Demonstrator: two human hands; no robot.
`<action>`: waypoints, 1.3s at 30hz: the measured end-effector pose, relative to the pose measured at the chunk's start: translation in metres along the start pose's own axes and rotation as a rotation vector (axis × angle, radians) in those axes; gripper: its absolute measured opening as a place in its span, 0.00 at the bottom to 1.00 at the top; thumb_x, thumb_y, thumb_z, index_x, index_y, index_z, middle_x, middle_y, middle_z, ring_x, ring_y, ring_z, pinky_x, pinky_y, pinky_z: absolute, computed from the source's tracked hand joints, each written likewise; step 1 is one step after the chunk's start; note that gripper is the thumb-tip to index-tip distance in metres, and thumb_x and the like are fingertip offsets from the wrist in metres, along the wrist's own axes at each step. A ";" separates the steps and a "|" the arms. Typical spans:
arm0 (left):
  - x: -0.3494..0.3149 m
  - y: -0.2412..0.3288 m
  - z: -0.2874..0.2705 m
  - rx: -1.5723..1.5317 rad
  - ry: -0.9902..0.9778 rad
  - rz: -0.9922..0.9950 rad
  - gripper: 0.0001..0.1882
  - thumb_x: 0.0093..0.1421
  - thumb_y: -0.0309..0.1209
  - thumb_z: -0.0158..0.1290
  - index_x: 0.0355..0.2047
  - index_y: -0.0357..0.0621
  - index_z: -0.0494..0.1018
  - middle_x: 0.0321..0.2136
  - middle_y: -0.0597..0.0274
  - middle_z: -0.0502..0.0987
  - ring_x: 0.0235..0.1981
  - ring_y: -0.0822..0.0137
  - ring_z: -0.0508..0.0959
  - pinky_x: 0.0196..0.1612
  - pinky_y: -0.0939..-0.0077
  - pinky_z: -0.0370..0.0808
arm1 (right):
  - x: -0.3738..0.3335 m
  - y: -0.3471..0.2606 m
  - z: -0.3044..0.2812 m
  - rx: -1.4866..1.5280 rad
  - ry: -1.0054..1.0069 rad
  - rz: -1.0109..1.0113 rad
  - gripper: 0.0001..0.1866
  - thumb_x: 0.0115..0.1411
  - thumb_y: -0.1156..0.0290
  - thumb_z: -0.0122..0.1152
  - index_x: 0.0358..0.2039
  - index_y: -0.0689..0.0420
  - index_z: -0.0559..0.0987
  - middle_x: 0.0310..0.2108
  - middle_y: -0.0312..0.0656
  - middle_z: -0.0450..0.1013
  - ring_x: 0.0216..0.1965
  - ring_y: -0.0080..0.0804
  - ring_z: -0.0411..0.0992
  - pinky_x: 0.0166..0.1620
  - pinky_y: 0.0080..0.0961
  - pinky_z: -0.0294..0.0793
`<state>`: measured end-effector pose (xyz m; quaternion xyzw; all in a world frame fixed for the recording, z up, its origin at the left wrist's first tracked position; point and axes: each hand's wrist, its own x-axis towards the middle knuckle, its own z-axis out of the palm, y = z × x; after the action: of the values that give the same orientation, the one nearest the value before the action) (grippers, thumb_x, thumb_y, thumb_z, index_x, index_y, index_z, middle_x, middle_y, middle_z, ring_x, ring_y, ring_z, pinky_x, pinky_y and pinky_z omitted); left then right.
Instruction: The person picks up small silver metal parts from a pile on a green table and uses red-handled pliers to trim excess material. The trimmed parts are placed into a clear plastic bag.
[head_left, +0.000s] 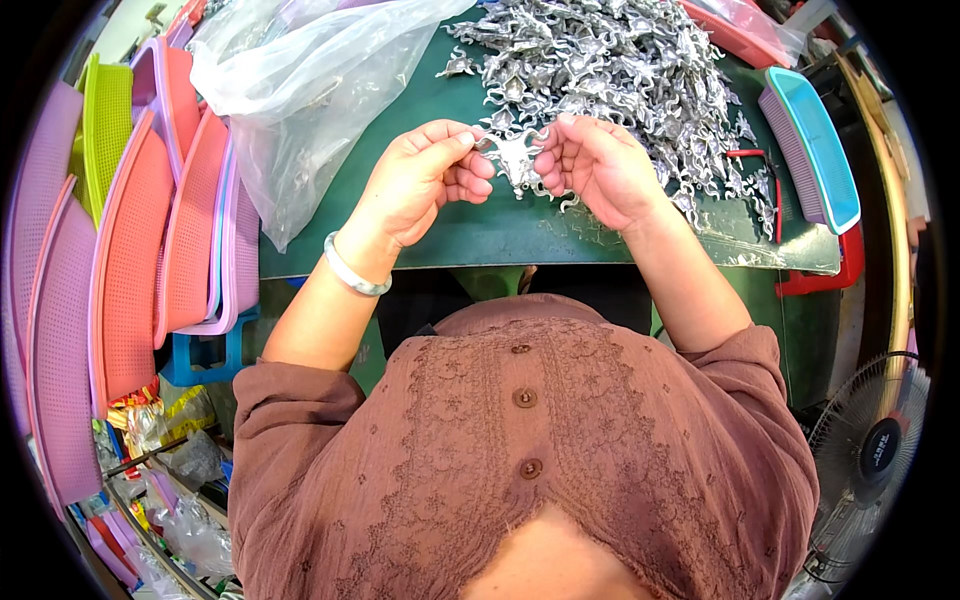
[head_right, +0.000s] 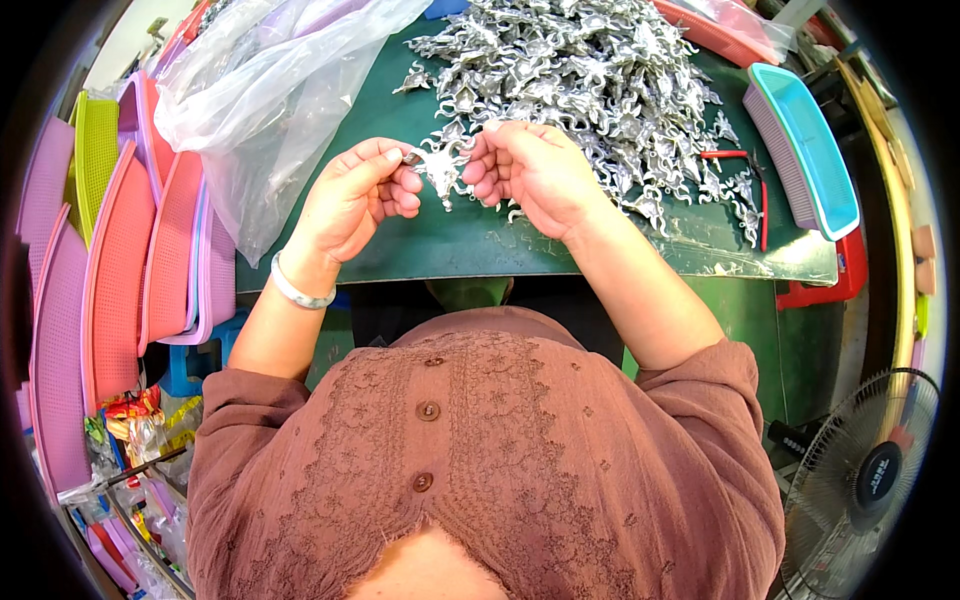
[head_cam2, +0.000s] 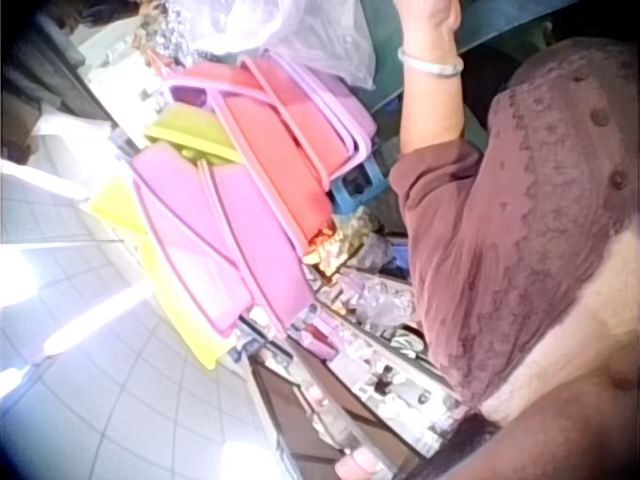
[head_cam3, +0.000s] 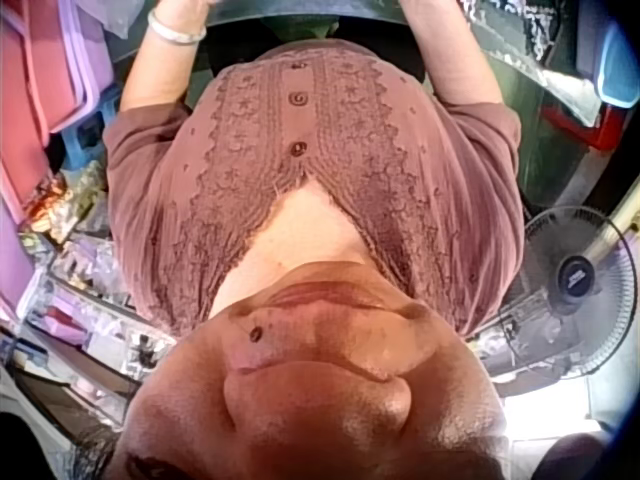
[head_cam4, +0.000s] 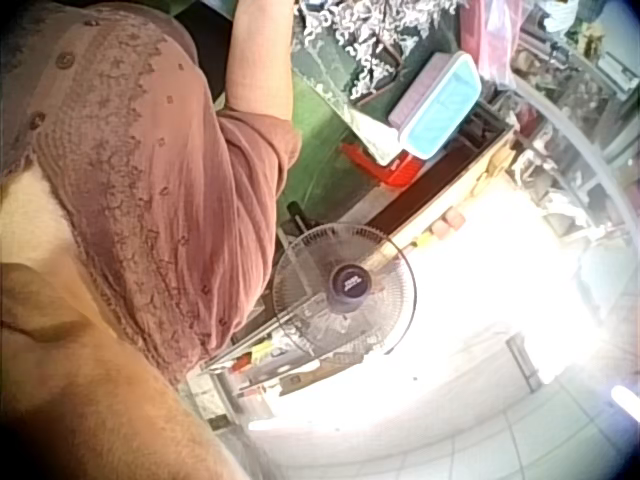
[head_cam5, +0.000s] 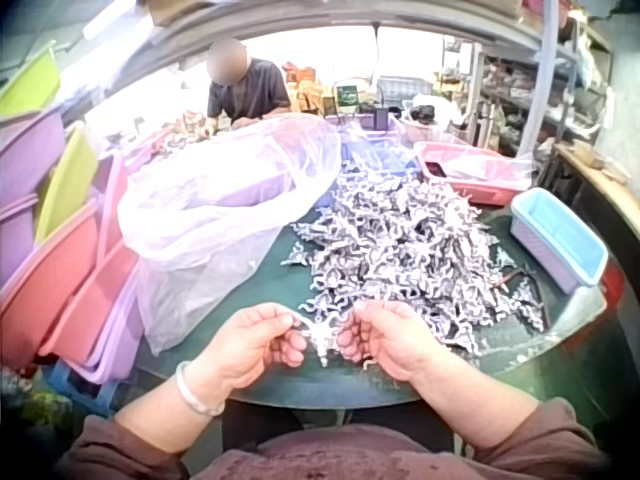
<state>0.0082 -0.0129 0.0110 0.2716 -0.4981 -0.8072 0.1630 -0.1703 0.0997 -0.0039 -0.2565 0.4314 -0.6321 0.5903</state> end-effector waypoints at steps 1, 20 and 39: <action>0.000 0.000 0.000 0.002 0.001 0.000 0.08 0.59 0.31 0.44 0.34 0.40 0.69 0.22 0.63 0.74 0.21 0.72 0.73 0.28 0.79 0.73 | 0.000 0.000 0.000 0.001 -0.007 0.001 0.14 0.59 0.64 0.45 0.26 0.62 0.74 0.22 0.41 0.71 0.20 0.25 0.68 0.26 0.20 0.68; -0.001 -0.001 -0.002 -0.069 -0.102 0.062 0.13 0.61 0.33 0.41 0.37 0.37 0.69 0.27 0.56 0.75 0.26 0.67 0.76 0.34 0.74 0.75 | 0.000 0.004 -0.004 -0.021 0.025 -0.028 0.06 0.55 0.71 0.54 0.28 0.60 0.74 0.21 0.39 0.72 0.20 0.22 0.68 0.25 0.18 0.68; -0.003 -0.001 0.000 -0.065 -0.073 0.051 0.12 0.60 0.33 0.42 0.35 0.37 0.70 0.26 0.57 0.75 0.25 0.67 0.76 0.32 0.75 0.75 | -0.001 0.004 -0.002 -0.035 0.028 -0.030 0.07 0.55 0.70 0.53 0.30 0.61 0.74 0.22 0.39 0.72 0.20 0.22 0.68 0.26 0.18 0.68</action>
<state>0.0104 -0.0112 0.0113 0.2236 -0.4839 -0.8279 0.1742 -0.1695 0.1015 -0.0077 -0.2641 0.4467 -0.6370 0.5700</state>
